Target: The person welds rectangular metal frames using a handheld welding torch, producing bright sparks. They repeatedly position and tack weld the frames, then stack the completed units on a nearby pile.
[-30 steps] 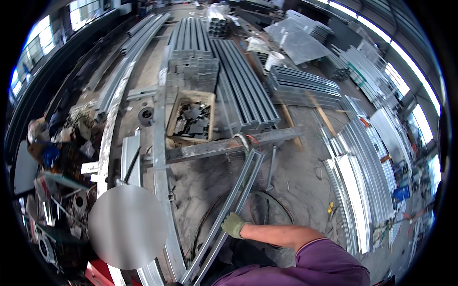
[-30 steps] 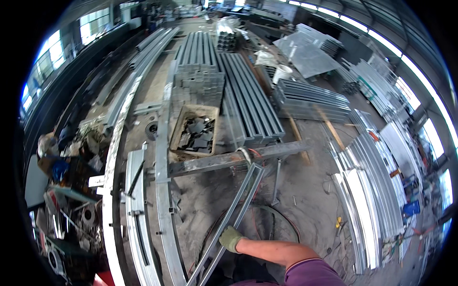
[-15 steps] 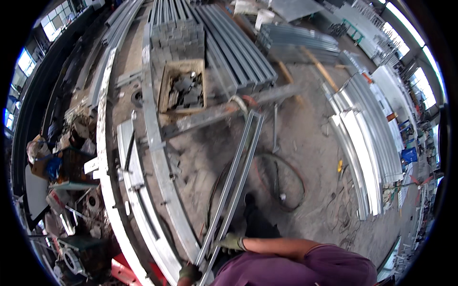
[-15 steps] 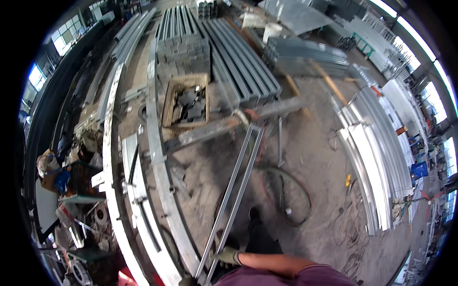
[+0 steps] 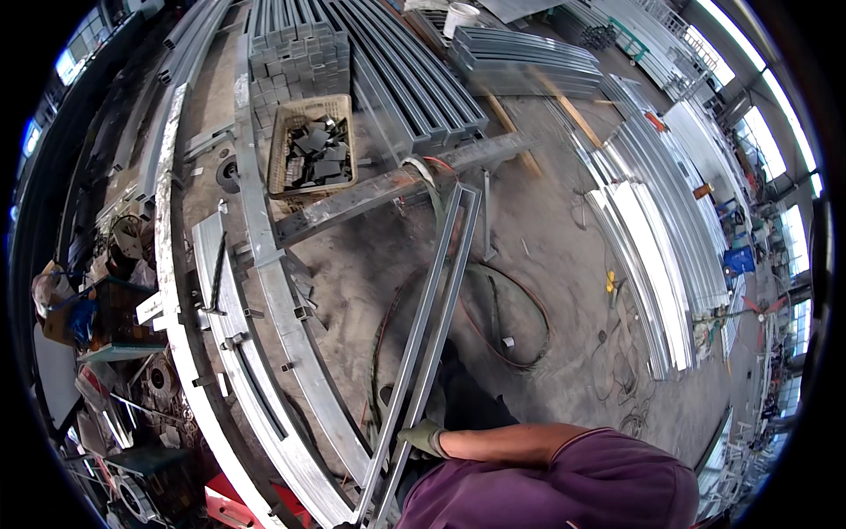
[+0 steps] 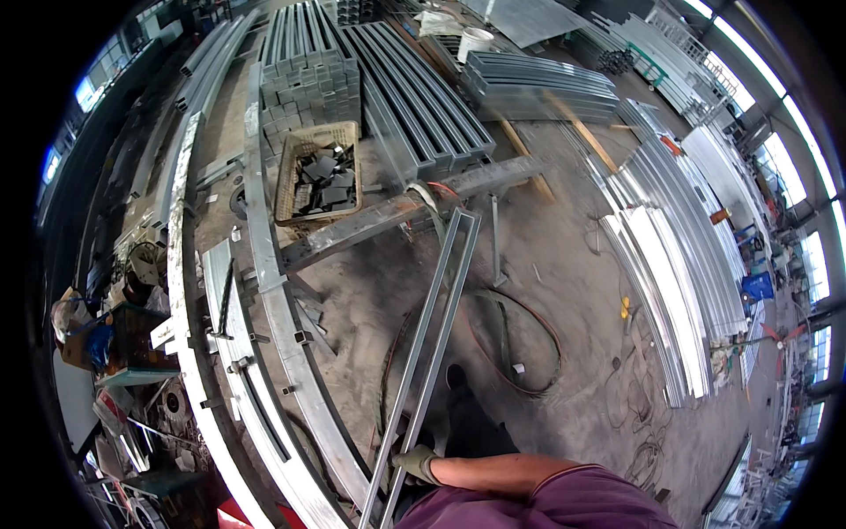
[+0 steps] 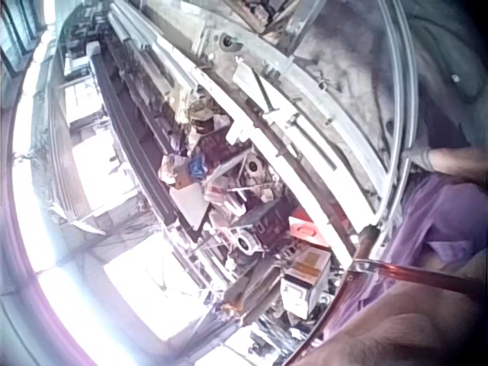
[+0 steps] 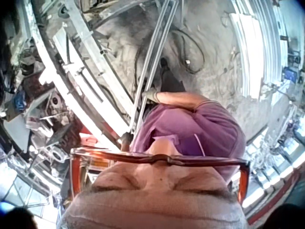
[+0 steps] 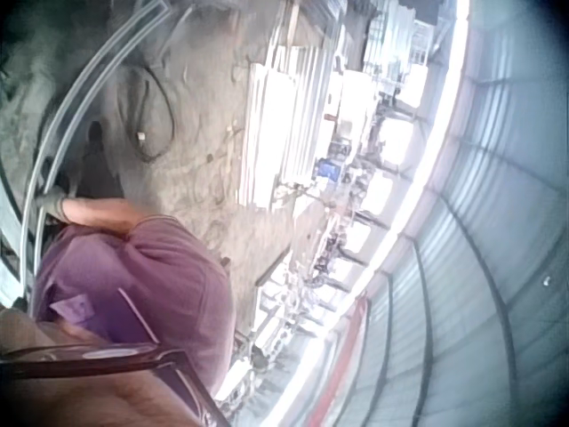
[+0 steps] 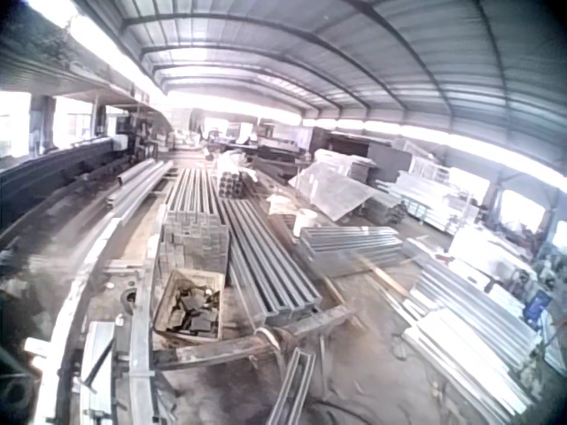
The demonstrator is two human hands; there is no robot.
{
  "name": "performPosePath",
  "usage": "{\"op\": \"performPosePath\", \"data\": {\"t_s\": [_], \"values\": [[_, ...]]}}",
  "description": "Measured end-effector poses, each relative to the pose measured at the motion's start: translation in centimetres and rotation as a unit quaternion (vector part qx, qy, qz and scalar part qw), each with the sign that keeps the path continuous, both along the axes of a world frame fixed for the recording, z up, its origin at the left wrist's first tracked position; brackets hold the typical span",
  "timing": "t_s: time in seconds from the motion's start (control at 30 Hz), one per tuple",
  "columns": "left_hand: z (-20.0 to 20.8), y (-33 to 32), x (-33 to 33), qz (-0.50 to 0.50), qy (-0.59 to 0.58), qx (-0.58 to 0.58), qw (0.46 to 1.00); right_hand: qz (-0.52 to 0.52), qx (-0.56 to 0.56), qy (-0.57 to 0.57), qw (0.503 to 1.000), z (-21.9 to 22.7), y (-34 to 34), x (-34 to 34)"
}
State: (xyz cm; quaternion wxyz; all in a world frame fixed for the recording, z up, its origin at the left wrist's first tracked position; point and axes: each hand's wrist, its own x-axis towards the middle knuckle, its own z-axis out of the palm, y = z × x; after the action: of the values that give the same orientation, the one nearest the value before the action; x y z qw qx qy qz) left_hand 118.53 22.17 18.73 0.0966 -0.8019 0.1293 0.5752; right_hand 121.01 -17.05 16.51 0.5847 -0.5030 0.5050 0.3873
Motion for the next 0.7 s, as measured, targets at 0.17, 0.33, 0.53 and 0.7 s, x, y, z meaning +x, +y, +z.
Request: {"op": "performPosePath", "data": {"t_s": [0.17,0.33,0.53,0.7], "values": [[1.1,-1.5,1.0,-0.047,0.055,-0.024,0.997,-0.033,0.015,0.002,0.999,1.6,-2.8,-0.3],[1.2,-4.3,2.5,-0.082,0.048,-0.034,0.995,-0.039,0.01,-0.023,0.999,2.8,-7.6,-0.6],[5.5,-14.8,4.6,-0.111,-0.004,0.049,0.993,-0.089,0.015,-0.1,0.991,5.4,-15.8,-1.1],[9.6,-24.1,4.8,-0.108,-0.045,0.047,0.992,-0.095,0.008,-0.126,0.987,6.0,-23.6,-2.8]]}}
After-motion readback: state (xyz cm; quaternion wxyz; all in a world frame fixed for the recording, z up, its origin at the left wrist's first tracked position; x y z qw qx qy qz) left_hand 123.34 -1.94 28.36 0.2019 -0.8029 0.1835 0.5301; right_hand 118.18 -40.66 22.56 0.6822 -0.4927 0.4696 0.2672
